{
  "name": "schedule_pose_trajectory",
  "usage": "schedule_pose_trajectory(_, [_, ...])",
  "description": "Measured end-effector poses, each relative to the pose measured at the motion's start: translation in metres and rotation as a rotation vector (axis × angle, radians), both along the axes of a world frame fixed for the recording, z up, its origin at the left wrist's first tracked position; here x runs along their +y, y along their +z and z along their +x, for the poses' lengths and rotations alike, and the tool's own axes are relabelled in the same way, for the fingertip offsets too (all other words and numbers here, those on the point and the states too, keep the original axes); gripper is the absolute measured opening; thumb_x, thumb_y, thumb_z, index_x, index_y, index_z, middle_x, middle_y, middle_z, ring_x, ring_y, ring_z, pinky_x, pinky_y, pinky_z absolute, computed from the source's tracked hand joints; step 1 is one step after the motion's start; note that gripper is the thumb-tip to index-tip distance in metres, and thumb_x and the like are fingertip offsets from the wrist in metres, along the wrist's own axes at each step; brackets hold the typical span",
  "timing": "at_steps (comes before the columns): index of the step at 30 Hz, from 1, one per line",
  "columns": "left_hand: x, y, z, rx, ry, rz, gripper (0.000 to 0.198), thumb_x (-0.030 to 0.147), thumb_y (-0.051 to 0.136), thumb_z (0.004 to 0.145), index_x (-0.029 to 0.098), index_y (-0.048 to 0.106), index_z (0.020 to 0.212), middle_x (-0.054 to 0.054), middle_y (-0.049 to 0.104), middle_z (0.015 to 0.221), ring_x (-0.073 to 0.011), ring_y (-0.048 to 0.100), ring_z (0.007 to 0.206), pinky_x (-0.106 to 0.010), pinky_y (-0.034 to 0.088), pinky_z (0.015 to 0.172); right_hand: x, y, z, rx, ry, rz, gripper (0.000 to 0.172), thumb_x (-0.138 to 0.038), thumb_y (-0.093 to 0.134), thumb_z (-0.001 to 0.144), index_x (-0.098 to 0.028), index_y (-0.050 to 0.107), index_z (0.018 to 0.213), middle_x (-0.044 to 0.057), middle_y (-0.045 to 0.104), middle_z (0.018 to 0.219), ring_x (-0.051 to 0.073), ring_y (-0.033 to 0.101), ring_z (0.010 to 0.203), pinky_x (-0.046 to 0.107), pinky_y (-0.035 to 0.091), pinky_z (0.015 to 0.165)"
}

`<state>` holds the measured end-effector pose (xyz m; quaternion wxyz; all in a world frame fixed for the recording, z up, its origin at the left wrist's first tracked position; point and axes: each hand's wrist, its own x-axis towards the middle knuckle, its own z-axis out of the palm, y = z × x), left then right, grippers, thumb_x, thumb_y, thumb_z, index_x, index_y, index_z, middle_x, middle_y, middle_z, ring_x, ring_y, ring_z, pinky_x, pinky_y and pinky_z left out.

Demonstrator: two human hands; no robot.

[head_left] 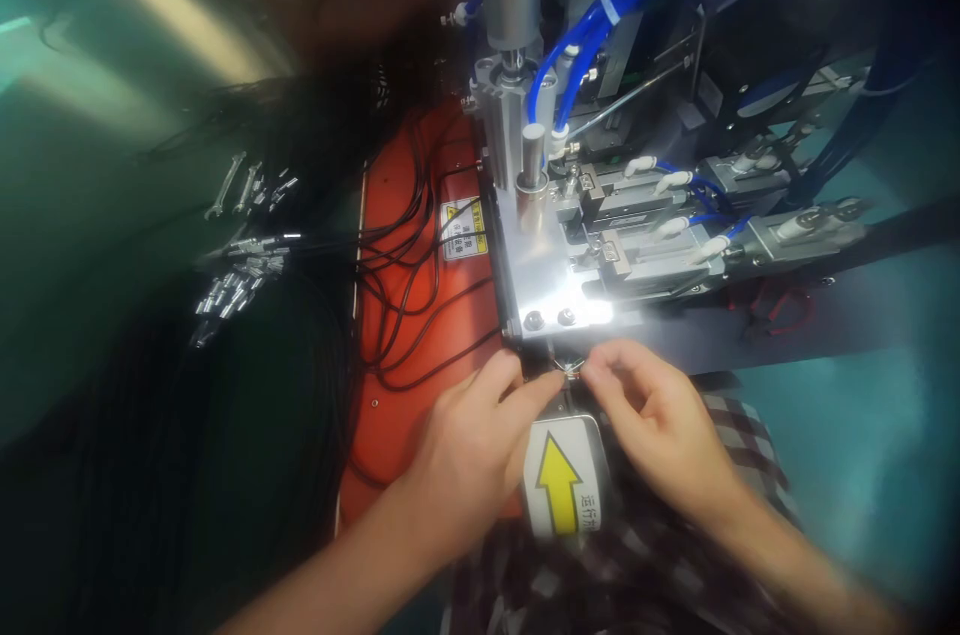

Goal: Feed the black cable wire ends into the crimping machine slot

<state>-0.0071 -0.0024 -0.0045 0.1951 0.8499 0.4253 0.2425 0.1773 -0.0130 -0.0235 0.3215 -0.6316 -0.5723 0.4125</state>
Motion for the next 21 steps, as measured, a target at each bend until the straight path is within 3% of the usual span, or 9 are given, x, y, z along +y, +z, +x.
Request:
schedule_pose_trajectory(4, [-0.001, 0.000, -0.001, 0.009, -0.008, -0.010, 0.030, 0.011, 0.045, 0.091, 0.014, 0.064, 0.115, -0.004, 0.053, 0.078, -0.0139, 0.053, 0.067, -0.023, 0.048, 0.056, 0.005, 0.008, 0.002, -0.088, 0.025, -0.075, 0.021, -0.034, 0.049, 0.091, -0.020, 0.058, 0.080, 0.002, 0.062, 0.073, 0.015, 0.052, 0.057, 0.028, 0.040, 0.053])
schedule_pose_trajectory(8, [-0.001, -0.001, 0.000, 0.003, -0.001, -0.005, 0.031, 0.009, 0.044, 0.091, 0.014, 0.064, 0.114, -0.004, 0.052, 0.078, -0.0136, 0.053, 0.068, -0.022, 0.048, 0.057, 0.007, 0.009, 0.008, 0.049, 0.007, -0.170, 0.020, -0.037, 0.051, 0.090, -0.020, 0.061, 0.085, 0.006, 0.068, 0.088, 0.020, 0.061, 0.076, 0.026, 0.042, 0.053])
schedule_pose_trajectory(10, [-0.001, -0.001, 0.000, 0.007, -0.003, -0.007, 0.030, 0.011, 0.044, 0.091, 0.014, 0.064, 0.113, -0.004, 0.052, 0.078, -0.0136, 0.053, 0.068, -0.023, 0.047, 0.057, 0.006, 0.007, 0.008, 0.086, -0.041, -0.145, 0.019, -0.036, 0.053, 0.089, -0.020, 0.062, 0.087, 0.006, 0.068, 0.093, 0.022, 0.062, 0.084, 0.026, 0.044, 0.055])
schedule_pose_trajectory(13, [0.000, -0.001, 0.000, 0.007, -0.006, -0.001, 0.029, 0.012, 0.044, 0.092, 0.014, 0.064, 0.112, -0.004, 0.052, 0.078, -0.0136, 0.053, 0.067, -0.023, 0.046, 0.056, 0.004, 0.004, 0.005, 0.107, -0.060, -0.101, 0.016, -0.033, 0.056, 0.087, -0.019, 0.062, 0.084, 0.006, 0.067, 0.088, 0.021, 0.062, 0.082, 0.026, 0.045, 0.058])
schedule_pose_trajectory(21, [-0.002, -0.002, -0.002, 0.000, -0.016, -0.014, 0.031, 0.010, 0.045, 0.091, 0.015, 0.063, 0.115, -0.003, 0.051, 0.080, -0.0136, 0.052, 0.068, -0.023, 0.045, 0.057, 0.003, -0.002, 0.003, 0.100, 0.020, 0.005, 0.014, -0.029, 0.050, 0.091, -0.019, 0.058, 0.085, 0.005, 0.063, 0.084, 0.020, 0.061, 0.080, 0.030, 0.048, 0.070])
